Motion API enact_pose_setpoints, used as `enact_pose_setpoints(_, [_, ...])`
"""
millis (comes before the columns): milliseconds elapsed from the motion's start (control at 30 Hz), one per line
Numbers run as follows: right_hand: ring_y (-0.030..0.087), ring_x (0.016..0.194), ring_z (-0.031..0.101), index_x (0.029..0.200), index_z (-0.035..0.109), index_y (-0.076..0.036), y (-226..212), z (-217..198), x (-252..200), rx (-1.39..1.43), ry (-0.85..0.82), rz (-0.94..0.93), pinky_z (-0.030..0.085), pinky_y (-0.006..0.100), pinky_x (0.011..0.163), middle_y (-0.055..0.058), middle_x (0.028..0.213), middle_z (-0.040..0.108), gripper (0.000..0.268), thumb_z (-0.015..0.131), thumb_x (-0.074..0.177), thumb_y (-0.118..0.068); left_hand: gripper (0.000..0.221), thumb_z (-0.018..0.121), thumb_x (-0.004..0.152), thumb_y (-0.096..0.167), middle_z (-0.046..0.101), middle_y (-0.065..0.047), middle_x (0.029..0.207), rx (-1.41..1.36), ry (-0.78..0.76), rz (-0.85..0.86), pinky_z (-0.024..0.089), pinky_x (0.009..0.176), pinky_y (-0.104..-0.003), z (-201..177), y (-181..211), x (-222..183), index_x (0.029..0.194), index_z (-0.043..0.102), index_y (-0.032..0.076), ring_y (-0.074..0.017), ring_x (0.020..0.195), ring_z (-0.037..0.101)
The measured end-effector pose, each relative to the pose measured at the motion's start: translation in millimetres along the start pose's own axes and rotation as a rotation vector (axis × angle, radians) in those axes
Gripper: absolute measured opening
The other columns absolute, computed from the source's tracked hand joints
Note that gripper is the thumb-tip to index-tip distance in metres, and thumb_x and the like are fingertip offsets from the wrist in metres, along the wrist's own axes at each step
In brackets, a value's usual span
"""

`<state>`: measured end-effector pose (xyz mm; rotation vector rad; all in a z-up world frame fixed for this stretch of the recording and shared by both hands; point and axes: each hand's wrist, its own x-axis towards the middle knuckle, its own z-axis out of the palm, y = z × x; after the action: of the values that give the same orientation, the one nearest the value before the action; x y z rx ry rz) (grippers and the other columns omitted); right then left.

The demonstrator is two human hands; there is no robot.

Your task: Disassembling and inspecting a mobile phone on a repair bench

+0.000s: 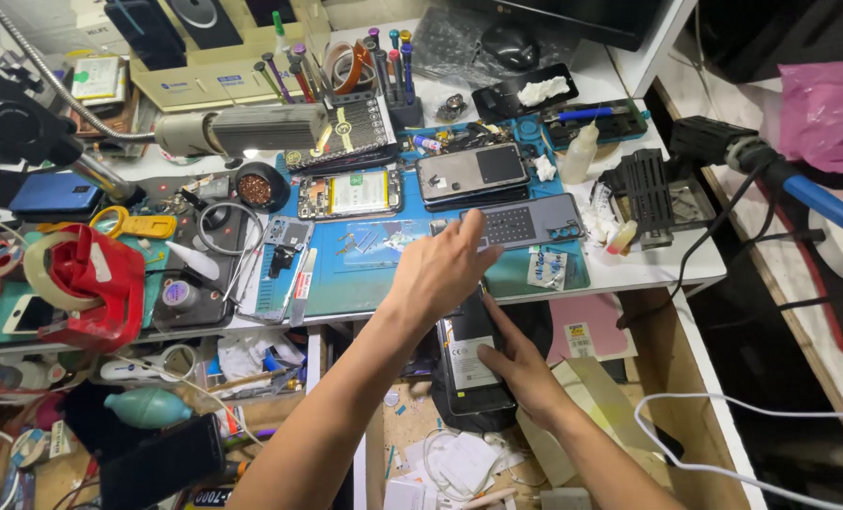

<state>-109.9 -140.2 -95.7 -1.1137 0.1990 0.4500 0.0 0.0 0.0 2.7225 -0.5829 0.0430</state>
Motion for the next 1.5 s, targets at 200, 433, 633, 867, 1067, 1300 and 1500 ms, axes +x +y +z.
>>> enact_pose_setpoints(200, [0.022, 0.114, 0.066, 0.164, 0.027, -0.031, -15, 10, -7, -0.058, 0.033, 0.064, 0.058, 0.040, 0.090, 0.006, 0.152, 0.058, 0.083, 0.060, 0.091, -0.012, 0.045, 0.063, 0.099, 0.049, 0.057, -0.014, 0.106, -0.023, -0.068, 0.011, 0.051, 0.052, -0.058, -7, 1, -2, 0.110, 0.042, 0.010, -0.0510, 0.078, 0.066])
enact_pose_setpoints(433, [0.022, 0.111, 0.067, 0.163, 0.027, -0.032, -19, 12, -9, -0.046, 0.009, 0.050, 0.059, 0.038, 0.089, 0.008, 0.152, 0.059, 0.081, 0.059, 0.092, -0.012, 0.045, 0.076, 0.090, 0.029, 0.050, -0.013, 0.106, -0.096, -0.041, 0.064, 0.048, 0.049, -0.055, -3, -7, 1, 0.111, 0.041, 0.009, -0.0458, 0.068, 0.063])
enact_pose_setpoints(633, [0.022, 0.110, 0.066, 0.164, 0.029, -0.032, -12, 5, -6, -0.060, 0.016, 0.051, 0.058, 0.038, 0.089, 0.009, 0.147, 0.061, 0.081, 0.061, 0.091, -0.011, 0.020, 0.040, 0.093, -0.004, 0.060, -0.011, 0.078, -0.421, -0.114, 0.014, 0.037, 0.057, -0.044, -12, -8, -4, 0.107, 0.038, 0.010, -0.0318, 0.065, 0.047])
enact_pose_setpoints(867, [0.023, 0.105, 0.068, 0.164, 0.028, -0.034, -25, 15, -13, -0.060, 0.015, 0.084, 0.060, 0.040, 0.088, 0.009, 0.145, 0.063, 0.080, 0.058, 0.094, -0.009, 0.020, 0.041, 0.098, 0.002, 0.069, -0.016, 0.090, -0.463, -0.068, 0.003, 0.044, 0.062, -0.047, -21, -11, -8, 0.117, 0.041, 0.006, -0.0380, 0.070, 0.058])
enact_pose_setpoints(1067, [0.020, 0.127, 0.061, 0.162, 0.030, -0.031, -17, 10, -6, -0.122, 0.030, 0.037, 0.055, 0.036, 0.101, 0.004, 0.158, 0.053, 0.078, 0.058, 0.093, -0.007, 0.039, 0.038, 0.094, -0.006, 0.064, -0.021, 0.074, -0.131, -0.184, 0.083, 0.038, 0.046, -0.049, -8, -15, -6, 0.132, 0.038, 0.005, -0.0386, 0.052, 0.053])
enact_pose_setpoints(1300, [0.019, 0.125, 0.064, 0.164, 0.026, -0.031, -20, 14, -7, -0.155, 0.047, 0.061, 0.055, 0.034, 0.101, 0.005, 0.156, 0.055, 0.078, 0.054, 0.095, -0.008, 0.019, 0.059, 0.095, 0.015, 0.069, -0.006, 0.075, 0.271, -0.174, 0.283, 0.054, 0.051, -0.046, 40, -52, 11, 0.079, 0.065, 0.008, -0.0315, 0.059, 0.065])
enact_pose_setpoints(1500, [0.022, 0.104, 0.069, 0.165, 0.023, -0.034, -19, 13, -6, -0.109, 0.058, 0.106, 0.059, 0.036, 0.090, 0.013, 0.136, 0.068, 0.080, 0.053, 0.096, -0.006, 0.017, 0.060, 0.094, 0.020, 0.069, -0.007, 0.066, 0.378, -0.188, 0.277, 0.051, 0.051, -0.047, 58, -57, 19, 0.080, 0.068, 0.014, -0.0374, 0.059, 0.066])
